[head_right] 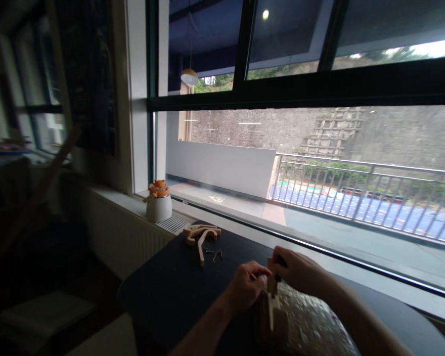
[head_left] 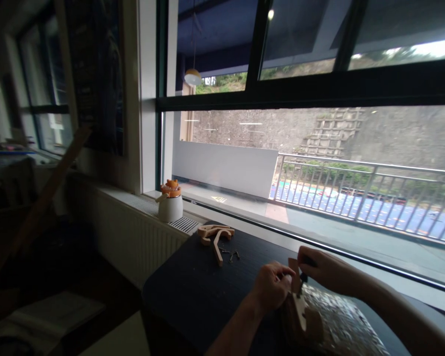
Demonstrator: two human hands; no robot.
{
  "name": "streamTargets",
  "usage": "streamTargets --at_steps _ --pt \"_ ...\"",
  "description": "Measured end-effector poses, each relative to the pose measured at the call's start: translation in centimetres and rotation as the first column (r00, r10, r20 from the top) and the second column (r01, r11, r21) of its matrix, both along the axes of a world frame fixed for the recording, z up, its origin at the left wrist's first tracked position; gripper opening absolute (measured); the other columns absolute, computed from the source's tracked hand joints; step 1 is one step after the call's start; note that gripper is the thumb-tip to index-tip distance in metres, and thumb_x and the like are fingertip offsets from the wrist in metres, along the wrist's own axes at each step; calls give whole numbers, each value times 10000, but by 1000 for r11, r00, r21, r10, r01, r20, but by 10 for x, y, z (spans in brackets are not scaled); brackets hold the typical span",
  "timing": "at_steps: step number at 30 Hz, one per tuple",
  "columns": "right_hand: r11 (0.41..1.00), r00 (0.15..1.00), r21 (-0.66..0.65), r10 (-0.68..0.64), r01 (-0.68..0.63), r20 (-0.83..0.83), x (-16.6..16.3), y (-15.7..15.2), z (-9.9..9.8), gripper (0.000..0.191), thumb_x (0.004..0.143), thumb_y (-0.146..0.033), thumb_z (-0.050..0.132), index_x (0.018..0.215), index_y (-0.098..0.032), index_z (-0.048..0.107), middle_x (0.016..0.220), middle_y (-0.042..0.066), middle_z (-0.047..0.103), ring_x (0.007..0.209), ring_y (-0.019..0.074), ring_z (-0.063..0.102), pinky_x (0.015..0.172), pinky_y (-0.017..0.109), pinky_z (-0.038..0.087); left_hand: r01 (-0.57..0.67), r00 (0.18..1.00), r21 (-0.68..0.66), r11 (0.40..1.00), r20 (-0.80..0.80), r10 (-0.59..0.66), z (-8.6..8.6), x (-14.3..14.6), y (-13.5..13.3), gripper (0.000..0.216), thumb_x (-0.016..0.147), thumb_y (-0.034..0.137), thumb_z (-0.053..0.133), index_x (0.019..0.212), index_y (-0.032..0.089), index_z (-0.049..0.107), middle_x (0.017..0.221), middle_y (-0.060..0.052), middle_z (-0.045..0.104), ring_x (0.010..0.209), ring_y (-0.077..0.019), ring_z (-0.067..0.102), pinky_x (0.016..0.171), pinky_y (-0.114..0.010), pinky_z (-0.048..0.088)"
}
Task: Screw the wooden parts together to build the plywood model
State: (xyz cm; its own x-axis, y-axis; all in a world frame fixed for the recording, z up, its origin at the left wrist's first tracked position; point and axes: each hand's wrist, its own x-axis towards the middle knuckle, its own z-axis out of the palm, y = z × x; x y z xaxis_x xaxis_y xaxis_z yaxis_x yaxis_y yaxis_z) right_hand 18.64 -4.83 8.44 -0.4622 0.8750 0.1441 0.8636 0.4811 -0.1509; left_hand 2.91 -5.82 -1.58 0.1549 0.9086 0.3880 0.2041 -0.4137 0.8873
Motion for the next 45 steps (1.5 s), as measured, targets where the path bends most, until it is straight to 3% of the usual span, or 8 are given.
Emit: streamTargets --at_steps 6,11,18,23,28,33,38,45 --pt "989 992 98 -105 111 -64 4 7 -19 229 800 -384 484 943 -206 496 648 -3 614 568 170 538 518 255 324 -6 1000 -80 997 -23 4 -19 -2 7 515 729 266 584 1234 169 547 1123 -113 606 953 -232 583 826 -330 475" --pt "987 992 119 -105 112 -68 11 -7 -27 211 837 -357 422 1010 -246 465 572 -41 559 497 161 496 486 250 287 59 997 -93 994 -47 -64 -27 2 8 435 715 253 601 1145 184 600 1047 -80 641 920 -226 589 842 -325 469" --pt "999 997 34 -13 16 -78 11 -10 -11 192 878 -352 349 794 -230 470 621 -10 605 538 152 524 517 249 323 15 999 -33 999 -49 -17 -21 2 6 368 688 197 600 1052 169 644 956 -58 666 888 -207 590 831 -303 473" --pt "976 977 136 -183 168 111 -1 -13 -6 228 868 -370 401 768 -215 534 618 33 633 549 188 575 487 262 266 -122 992 95 988 -7 123 -7 1 1 320 748 128 501 1037 143 637 1062 -87 617 1037 -207 523 973 -327 380" --pt "965 962 173 -224 197 155 -22 -22 6 328 875 -419 405 736 -188 592 699 112 672 676 264 632 508 285 256 -105 994 289 952 -1 110 -1 8 -6 149 717 168 621 844 183 698 885 -52 670 924 -198 559 886 -322 415" --pt "988 970 104 -135 116 204 -26 -26 29 290 843 -375 449 766 -178 647 721 112 691 668 258 641 526 281 308 -140 987 264 954 -43 157 -4 15 -6 62 693 195 693 754 198 708 825 -39 689 878 -202 576 889 -364 382" --pt "999 984 39 1 -8 176 -13 -28 42 171 810 -223 486 845 -214 654 753 22 693 654 151 616 559 226 344 -121 984 288 950 -93 153 -1 16 -8 63 727 184 653 756 195 708 810 -40 683 870 -198 569 872 -358 378" --pt "991 982 115 -87 69 166 -8 -30 37 319 855 -344 462 717 -139 663 691 110 664 614 203 601 515 260 313 -112 984 298 948 -101 148 -2 19 -10 99 722 145 643 761 195 718 797 -36 670 881 -199 559 861 -346 385"
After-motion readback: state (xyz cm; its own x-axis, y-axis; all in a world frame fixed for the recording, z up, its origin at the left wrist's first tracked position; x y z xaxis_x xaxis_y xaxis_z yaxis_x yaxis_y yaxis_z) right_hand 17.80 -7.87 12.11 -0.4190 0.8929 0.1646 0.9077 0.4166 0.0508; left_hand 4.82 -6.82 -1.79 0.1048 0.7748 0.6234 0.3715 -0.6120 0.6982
